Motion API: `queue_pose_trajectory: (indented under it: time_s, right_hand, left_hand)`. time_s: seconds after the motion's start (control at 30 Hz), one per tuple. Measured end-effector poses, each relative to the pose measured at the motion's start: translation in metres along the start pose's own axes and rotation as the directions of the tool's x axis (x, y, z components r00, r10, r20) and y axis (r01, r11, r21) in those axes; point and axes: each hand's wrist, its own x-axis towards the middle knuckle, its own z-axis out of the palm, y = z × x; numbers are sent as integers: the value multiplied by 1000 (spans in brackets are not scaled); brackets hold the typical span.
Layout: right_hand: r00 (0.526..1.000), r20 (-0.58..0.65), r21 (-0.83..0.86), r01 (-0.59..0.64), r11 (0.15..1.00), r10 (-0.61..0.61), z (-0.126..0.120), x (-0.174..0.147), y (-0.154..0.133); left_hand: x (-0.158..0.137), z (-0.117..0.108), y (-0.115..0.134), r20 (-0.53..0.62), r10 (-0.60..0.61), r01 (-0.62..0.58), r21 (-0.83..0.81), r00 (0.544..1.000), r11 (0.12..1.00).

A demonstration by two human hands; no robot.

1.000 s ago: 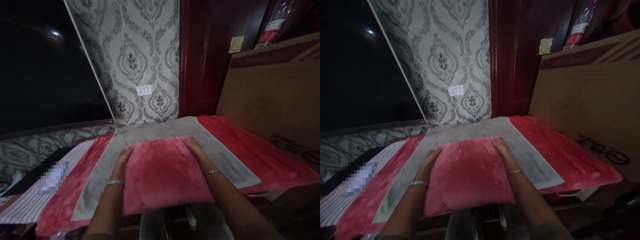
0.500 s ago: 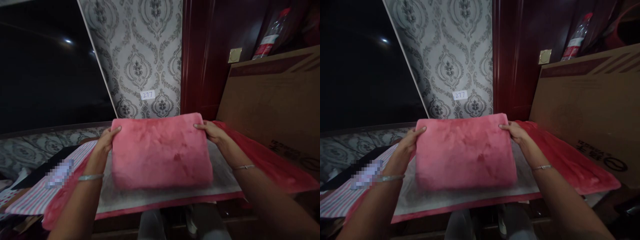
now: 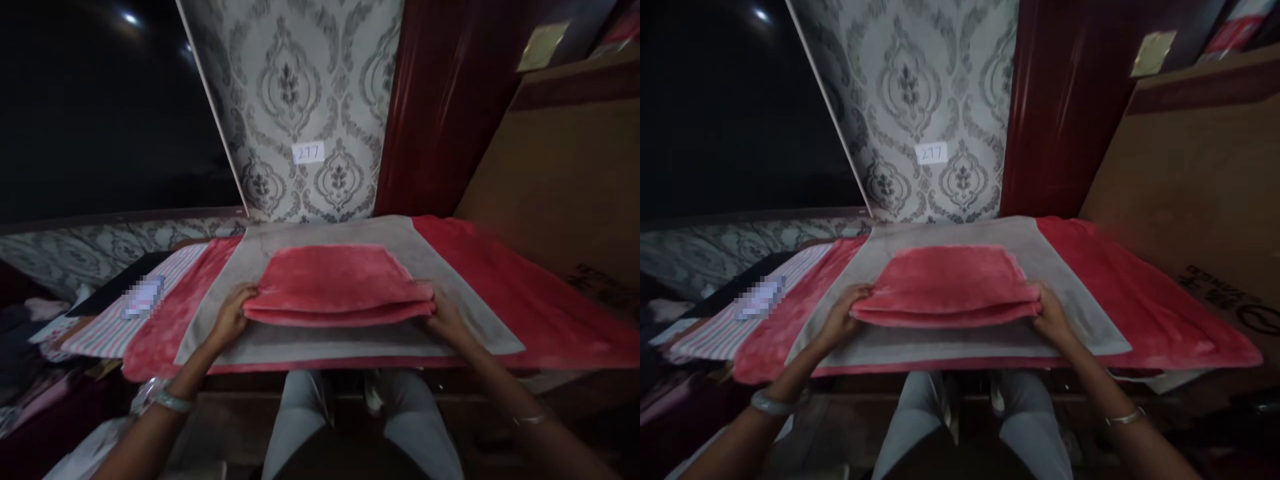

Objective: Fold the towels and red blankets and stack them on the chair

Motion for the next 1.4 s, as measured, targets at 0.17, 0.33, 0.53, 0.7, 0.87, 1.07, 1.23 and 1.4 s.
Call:
queue_pose_trajectory:
  time_s: [0.17,0.33,0.53,0.7,0.87,1.07,1.23,1.4]
  right_hand:
    - [998,61,-53,34,998,-31,6,-54,19]
    - [993,-100,-116,45,992,-56,-22,-46,-1]
    - [975,216,-363,134,922,-57,27,17,-79]
    - [938,311,-564,55,824,150,73,14,-78]
    - [946,297,-571,68,818,129,82,-7,-58]
    - [943,300,-566,53,823,145,76,1,-70]
    - [957,158,-568,-113,815,242,55,-10,-50]
    - [959,-51,-307,-280,910,279,51,-33,-14]
  left_hand:
    - [-62,30,-11,87,-153,141,139,984,980]
    - [-52,10,6,-25,-101,104,220,995,970]
    - [18,39,84,144,-99,28,431,985,902]
    - [21,86,93,261,-214,60,496,941,866]
    - [3,103,72,246,-236,82,509,940,857]
    - [9,92,72,255,-242,85,505,936,859]
    - [1,76,36,123,-302,212,475,945,854]
    - [-2,60,-14,-22,-397,397,76,918,914]
